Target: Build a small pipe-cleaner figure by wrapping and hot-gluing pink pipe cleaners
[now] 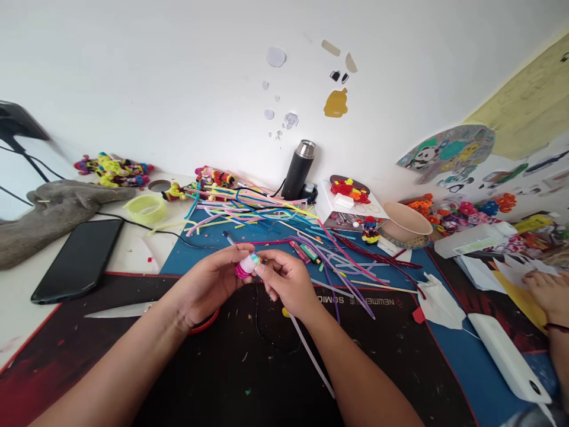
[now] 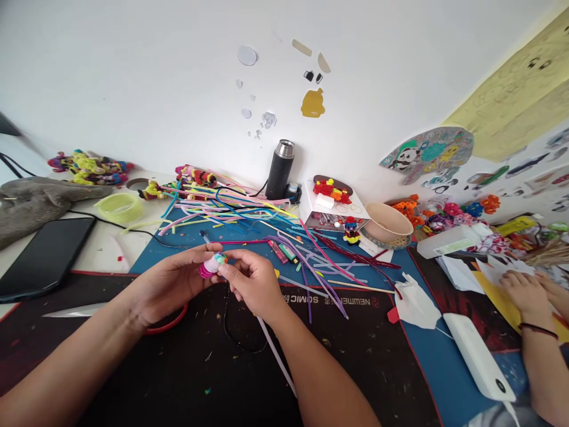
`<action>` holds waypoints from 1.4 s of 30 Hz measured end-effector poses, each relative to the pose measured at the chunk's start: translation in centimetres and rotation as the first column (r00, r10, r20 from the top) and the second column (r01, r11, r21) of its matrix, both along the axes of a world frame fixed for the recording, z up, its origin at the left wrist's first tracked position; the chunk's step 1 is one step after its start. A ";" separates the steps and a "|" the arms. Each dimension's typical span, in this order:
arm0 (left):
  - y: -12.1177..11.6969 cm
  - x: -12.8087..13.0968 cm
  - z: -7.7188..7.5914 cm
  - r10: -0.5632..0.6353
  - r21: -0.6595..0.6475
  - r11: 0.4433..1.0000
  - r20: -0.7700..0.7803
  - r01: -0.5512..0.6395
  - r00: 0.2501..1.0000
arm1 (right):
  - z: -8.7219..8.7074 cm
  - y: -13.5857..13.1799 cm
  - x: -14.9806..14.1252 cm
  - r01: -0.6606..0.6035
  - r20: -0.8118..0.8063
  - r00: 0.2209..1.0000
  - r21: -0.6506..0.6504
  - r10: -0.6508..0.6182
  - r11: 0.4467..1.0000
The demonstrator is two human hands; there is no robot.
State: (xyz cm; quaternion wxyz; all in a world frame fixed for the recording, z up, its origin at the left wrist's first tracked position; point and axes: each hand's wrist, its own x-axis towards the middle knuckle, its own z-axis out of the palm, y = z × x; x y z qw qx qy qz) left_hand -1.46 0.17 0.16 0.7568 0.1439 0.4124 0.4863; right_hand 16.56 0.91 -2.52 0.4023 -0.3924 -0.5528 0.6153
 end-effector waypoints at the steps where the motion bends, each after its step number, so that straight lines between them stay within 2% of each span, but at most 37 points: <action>1: 0.0 0.0 -0.2 0.001 0.023 1.000 -0.019 -0.001 1.000 | 0.0 0.0 0.0 0.000 -0.004 1.000 -0.002 0.000 1.000; 6: -0.1 -0.2 -0.9 0.085 0.247 0.968 -0.205 -0.032 0.975 | 0.0 0.1 0.1 0.000 -0.051 0.999 -0.013 0.000 1.000; 8: -0.1 -0.5 -0.7 0.119 0.380 0.925 -0.325 0.014 0.938 | -0.1 0.2 0.0 0.010 -0.074 0.997 -0.024 -0.011 1.000; 10: -0.2 -0.7 -0.4 0.155 0.495 0.862 -0.466 0.111 0.871 | -0.2 0.3 0.0 0.028 -0.100 0.994 -0.043 -0.032 0.999; 12: -0.4 -0.8 -0.2 0.233 0.573 0.792 -0.604 0.211 0.762 | -0.3 0.5 0.0 0.050 -0.127 0.990 -0.067 -0.058 0.996; 14: -0.6 -0.7 -0.2 0.361 0.628 0.715 -0.709 0.308 0.606 | -0.5 0.7 0.0 0.076 -0.150 0.985 -0.090 -0.089 0.993; 17: -0.9 -0.5 -0.5 0.555 0.667 0.579 -0.744 0.470 0.372 | -0.6 0.8 0.0 0.098 -0.181 0.976 -0.111 -0.117 0.989; 19: -1.0 -0.3 -0.8 0.632 0.659 0.503 -0.722 0.559 0.283 | -0.5 0.8 0.1 0.092 -0.201 0.973 -0.115 -0.113 0.989; 21: -1.0 -0.2 -1.1 0.672 0.642 0.469 -0.705 0.607 0.226 | -0.4 0.8 0.1 0.080 -0.217 0.971 -0.117 -0.104 0.990; 25: -1.0 -0.1 -1.6 0.696 0.607 0.490 -0.704 0.626 0.138 | -0.2 0.7 0.0 0.076 -0.217 0.971 -0.133 -0.104 0.988; 31: -1.1 -0.2 -2.0 0.723 0.580 0.490 -0.687 0.650 0.068 | -0.1 0.6 -0.1 0.071 -0.221 0.970 -0.147 -0.103 0.987; 38: -1.1 -0.2 -2.4 0.725 0.575 0.509 -0.687 0.641 0.041 | 0.0 0.6 -0.2 0.072 -0.228 0.968 -0.148 -0.104 0.986; 42: -1.2 0.0 -2.2 0.671 0.563 0.560 -0.738 0.607 0.066 | 0.0 0.5 -0.2 0.071 -0.210 0.972 -0.156 -0.104 0.985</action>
